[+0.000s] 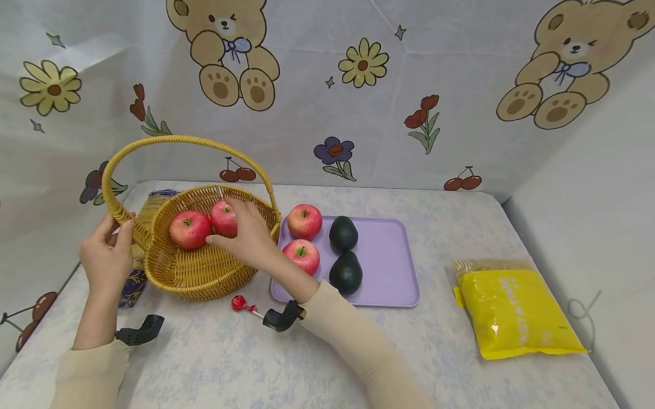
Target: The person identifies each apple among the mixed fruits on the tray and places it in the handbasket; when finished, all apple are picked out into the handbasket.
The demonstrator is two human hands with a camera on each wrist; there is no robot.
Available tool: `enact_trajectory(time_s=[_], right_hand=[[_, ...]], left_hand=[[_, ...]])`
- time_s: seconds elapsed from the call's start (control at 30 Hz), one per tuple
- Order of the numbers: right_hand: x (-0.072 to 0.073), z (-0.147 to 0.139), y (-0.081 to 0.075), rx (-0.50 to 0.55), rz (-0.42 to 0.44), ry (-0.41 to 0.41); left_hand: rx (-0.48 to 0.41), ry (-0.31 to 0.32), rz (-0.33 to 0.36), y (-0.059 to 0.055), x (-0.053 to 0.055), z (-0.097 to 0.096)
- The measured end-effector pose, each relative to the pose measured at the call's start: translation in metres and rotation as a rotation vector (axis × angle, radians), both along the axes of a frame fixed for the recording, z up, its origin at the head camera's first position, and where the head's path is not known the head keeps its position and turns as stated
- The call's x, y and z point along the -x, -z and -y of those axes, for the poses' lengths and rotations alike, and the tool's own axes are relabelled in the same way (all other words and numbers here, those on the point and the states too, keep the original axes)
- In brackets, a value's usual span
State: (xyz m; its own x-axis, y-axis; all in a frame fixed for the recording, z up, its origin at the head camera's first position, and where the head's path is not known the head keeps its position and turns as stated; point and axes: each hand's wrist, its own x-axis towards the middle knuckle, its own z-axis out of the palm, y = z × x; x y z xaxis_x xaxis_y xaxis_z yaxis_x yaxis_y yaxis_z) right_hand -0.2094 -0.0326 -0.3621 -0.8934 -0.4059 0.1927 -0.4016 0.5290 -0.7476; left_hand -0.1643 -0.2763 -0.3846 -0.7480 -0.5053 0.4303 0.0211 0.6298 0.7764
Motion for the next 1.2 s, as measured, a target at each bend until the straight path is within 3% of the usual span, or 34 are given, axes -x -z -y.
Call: enact_trajectory(time_s=[0.23,0.5,0.87,1.2], right_hand=[[-0.032,-0.041,-0.016,0.041,-0.021,-0.059],[-0.045,-0.091,-0.024,0.078,-0.009,-0.088],[-0.040,-0.145,-0.015,0.051,-0.018,0.004],[-0.028,-0.163,-0.001,0.038,0.027,0.036]], left_hand=[[0.012,-0.009,0.004,0.001,0.001,0.002],[0.010,-0.012,0.010,0.000,0.002,0.001],[0.009,-0.011,0.003,0.001,0.001,0.001],[0.016,-0.008,0.000,0.000,0.001,0.000]])
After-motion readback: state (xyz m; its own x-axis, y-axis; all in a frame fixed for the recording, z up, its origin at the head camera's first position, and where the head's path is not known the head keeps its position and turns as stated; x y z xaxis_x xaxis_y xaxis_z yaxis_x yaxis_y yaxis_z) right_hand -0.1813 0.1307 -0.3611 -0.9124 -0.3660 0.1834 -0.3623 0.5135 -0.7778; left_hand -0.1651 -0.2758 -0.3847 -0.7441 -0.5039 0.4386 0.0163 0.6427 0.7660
